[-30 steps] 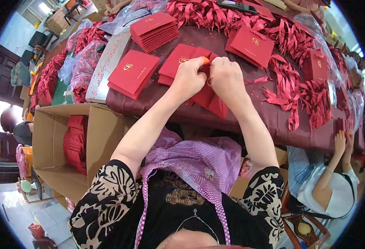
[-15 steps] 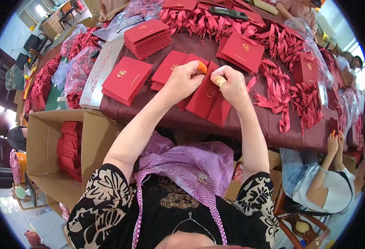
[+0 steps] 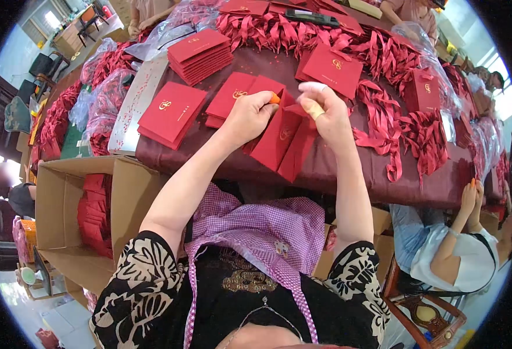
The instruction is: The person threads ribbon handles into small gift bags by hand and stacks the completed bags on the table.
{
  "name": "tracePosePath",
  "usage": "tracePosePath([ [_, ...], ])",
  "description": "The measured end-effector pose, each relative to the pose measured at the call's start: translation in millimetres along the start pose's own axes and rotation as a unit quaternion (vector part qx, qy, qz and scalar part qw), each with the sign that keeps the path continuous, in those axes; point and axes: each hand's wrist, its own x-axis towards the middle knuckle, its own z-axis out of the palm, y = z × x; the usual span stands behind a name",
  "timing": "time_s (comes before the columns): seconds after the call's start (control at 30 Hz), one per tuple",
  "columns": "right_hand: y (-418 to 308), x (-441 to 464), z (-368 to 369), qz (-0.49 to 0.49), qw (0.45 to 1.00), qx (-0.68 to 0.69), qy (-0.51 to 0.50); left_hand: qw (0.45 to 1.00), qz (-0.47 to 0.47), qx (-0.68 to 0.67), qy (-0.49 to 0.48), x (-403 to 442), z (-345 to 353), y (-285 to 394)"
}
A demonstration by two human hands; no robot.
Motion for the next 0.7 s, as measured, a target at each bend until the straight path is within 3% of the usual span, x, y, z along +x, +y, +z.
tracePosePath([
  [0.13,-4.8,8.6,5.3,-0.208,0.957,-0.197,-0.051,0.999,0.042,-0.008,-0.004,-1.2,6.1,0.8],
  [0.27,-7.9,8.2,2.1,-0.099,0.983,-0.133,-0.082,1.000,0.006,-0.021,0.010,-0.7,5.2,2.9],
  [0.4,-1.0,8.3,2.9,-0.108,0.984,-0.115,-0.078,0.998,-0.006,-0.056,0.026,-4.8,7.1,-1.7],
  [0.47,-4.1,9.7,1.1,-0.118,0.981,-0.125,-0.085,0.996,-0.065,-0.056,0.017,-5.2,5.0,1.0],
  [0.57,4.8,10.8,-11.4,-0.131,0.981,-0.117,-0.082,0.933,-0.144,-0.298,0.141,3.8,-11.7,-14.0],
  [0.6,4.7,9.9,-16.9,-0.125,0.981,-0.131,-0.077,0.922,-0.151,-0.308,0.178,7.7,-21.5,-20.5],
  [0.7,3.0,10.0,-21.0,-0.110,0.983,-0.130,-0.065,0.920,-0.230,-0.273,0.161,7.8,-35.1,-26.3],
])
